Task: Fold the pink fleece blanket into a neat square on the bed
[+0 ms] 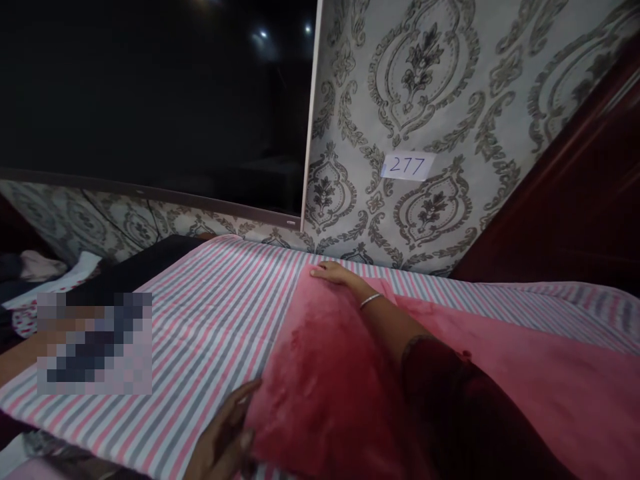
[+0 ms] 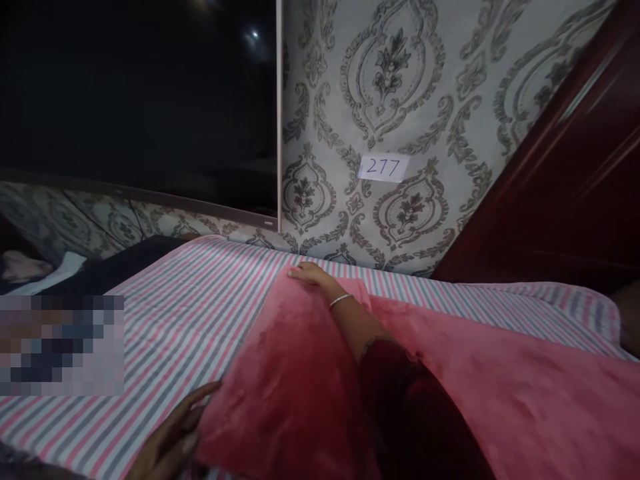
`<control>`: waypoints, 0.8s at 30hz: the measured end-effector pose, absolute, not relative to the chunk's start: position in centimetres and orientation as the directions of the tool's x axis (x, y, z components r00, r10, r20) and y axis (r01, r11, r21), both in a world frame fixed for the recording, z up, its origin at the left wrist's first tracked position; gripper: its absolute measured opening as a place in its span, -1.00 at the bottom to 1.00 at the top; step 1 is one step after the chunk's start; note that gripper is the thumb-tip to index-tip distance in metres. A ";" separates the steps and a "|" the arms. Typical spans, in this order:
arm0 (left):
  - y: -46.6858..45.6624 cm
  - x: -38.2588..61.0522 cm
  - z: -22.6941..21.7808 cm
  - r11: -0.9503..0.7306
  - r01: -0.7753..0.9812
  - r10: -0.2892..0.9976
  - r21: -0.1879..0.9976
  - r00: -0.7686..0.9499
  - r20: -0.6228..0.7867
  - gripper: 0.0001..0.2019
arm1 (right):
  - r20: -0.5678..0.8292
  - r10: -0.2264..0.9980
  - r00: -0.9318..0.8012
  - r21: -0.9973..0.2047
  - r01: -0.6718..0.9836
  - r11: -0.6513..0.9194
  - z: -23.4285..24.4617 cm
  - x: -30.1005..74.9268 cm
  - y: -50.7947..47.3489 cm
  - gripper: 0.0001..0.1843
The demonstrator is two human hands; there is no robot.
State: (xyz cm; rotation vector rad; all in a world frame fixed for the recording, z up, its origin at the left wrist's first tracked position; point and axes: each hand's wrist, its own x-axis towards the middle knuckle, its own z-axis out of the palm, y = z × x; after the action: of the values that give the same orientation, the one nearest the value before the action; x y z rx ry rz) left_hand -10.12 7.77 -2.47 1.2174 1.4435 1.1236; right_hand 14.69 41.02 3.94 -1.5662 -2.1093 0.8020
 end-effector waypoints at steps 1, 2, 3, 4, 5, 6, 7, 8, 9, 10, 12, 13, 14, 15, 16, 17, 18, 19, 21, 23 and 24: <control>8.1 -9.8 -2.1 0.133 0.175 0.987 0.976 -0.112 -0.114 -0.36 | -0.058 0.952 -0.301 -0.639 0.744 0.196 4.3 15.3 40.9 -0.56; 8.4 -9.4 -2.0 0.133 0.214 0.985 0.968 -0.135 -0.106 -0.37 | -0.091 0.949 -0.303 -0.627 0.757 0.182 4.6 15.8 40.7 -0.54; 8.7 -8.8 -2.0 0.100 0.273 0.985 0.957 -0.163 -0.057 -0.37 | -0.117 0.945 -0.306 -0.617 0.768 0.172 4.8 16.2 40.4 -0.57; 8.9 -8.3 -2.1 0.046 0.338 0.983 0.940 -0.183 0.018 -0.37 | -0.131 0.942 -0.308 -0.608 0.776 0.169 4.9 16.4 40.0 -0.62; 9.1 -7.7 -2.2 -0.014 0.393 0.977 0.919 -0.191 0.097 -0.38 | -0.131 0.942 -0.309 -0.600 0.781 0.173 5.0 16.5 39.7 -0.68; 9.1 -7.1 -2.2 -0.066 0.428 0.969 0.901 -0.190 0.161 -0.40 | -0.118 0.944 -0.307 -0.594 0.784 0.181 5.1 16.5 39.3 -0.74; 9.1 -6.6 -2.1 -0.102 0.440 0.962 0.892 -0.183 0.201 -0.42 | -0.091 0.948 -0.304 -0.589 0.784 0.194 5.4 16.6 38.9 -0.79; 8.9 -6.2 -1.9 -0.128 0.429 0.959 0.894 -0.175 0.221 -0.44 | -0.057 0.952 -0.299 -0.586 0.782 0.211 5.8 16.7 38.6 -0.82; 8.7 -6.0 -1.4 -0.145 0.406 0.959 0.902 -0.166 0.229 -0.46 | -0.020 0.956 -0.294 -0.584 0.779 0.228 6.4 16.8 38.4 -0.83; 8.4 -5.8 -0.7 -0.156 0.379 0.960 0.912 -0.160 0.230 -0.47 | 0.015 0.957 -0.290 -0.583 0.775 0.244 7.3 17.0 38.3 -0.83; 7.9 -6.0 1.2 -0.161 0.343 0.960 0.925 -0.162 0.227 -0.48 | 0.100 0.952 -0.288 -0.580 0.761 0.291 9.6 17.4 38.6 -0.79; 7.8 -6.4 2.2 -0.160 0.339 0.958 0.927 -0.172 0.228 -0.48 | 0.150 0.946 -0.289 -0.575 0.753 0.321 10.9 17.4 38.9 -0.76; 7.8 -7.0 3.0 -0.160 0.346 0.953 0.924 -0.190 0.236 -0.48 | 0.196 0.938 -0.286 -0.557 0.754 0.347 12.1 17.1 39.3 -0.74; 8.0 -7.7 3.7 -0.160 0.366 0.945 0.917 -0.212 0.250 -0.47 | 0.234 0.931 -0.281 -0.531 0.765 0.365 13.0 16.7 39.7 -0.72; 8.4 -8.6 4.0 -0.161 0.396 0.936 0.904 -0.230 0.268 -0.46 | 0.260 0.926 -0.275 -0.500 0.782 0.373 13.6 15.9 40.1 -0.71; 8.9 -9.7 4.1 -0.161 0.436 0.926 0.886 -0.245 0.288 -0.46 | 0.269 0.925 -0.269 -0.469 0.802 0.369 13.8 14.9 40.4 -0.71; 9.4 -10.8 3.8 -0.154 0.481 0.917 0.863 -0.256 0.306 -0.45 | 0.263 0.929 -0.261 -0.441 0.824 0.356 13.4 13.8 40.6 -0.71; 10.0 -11.9 3.2 -0.140 0.527 0.912 0.838 -0.260 0.316 -0.44 | 0.250 0.934 -0.257 -0.422 0.839 0.344 12.6 12.7 40.6 -0.71; 11.0 -13.6 1.6 -0.072 0.600 0.911 0.797 -0.286 0.297 -0.42 | 0.213 0.942 -0.259 -0.404 0.855 0.326 9.9 10.6 40.2 -0.71; 11.4 -14.5 0.0 0.030 0.634 0.910 0.773 -0.338 0.242 -0.42 | 0.177 0.947 -0.267 -0.388 0.865 0.317 6.8 9.2 39.6 -0.72; 11.5 -14.5 -0.7 0.069 0.640 0.906 0.765 -0.361 0.220 -0.42 | 0.167 0.950 -0.264 -0.383 0.871 0.309 5.5 8.8 39.3 -0.70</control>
State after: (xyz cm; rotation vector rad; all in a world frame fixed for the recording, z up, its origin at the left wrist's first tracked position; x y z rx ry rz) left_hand -14.51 11.45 -0.65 1.5482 2.0369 1.1835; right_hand 8.84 39.33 5.50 -1.6288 -2.2197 0.3026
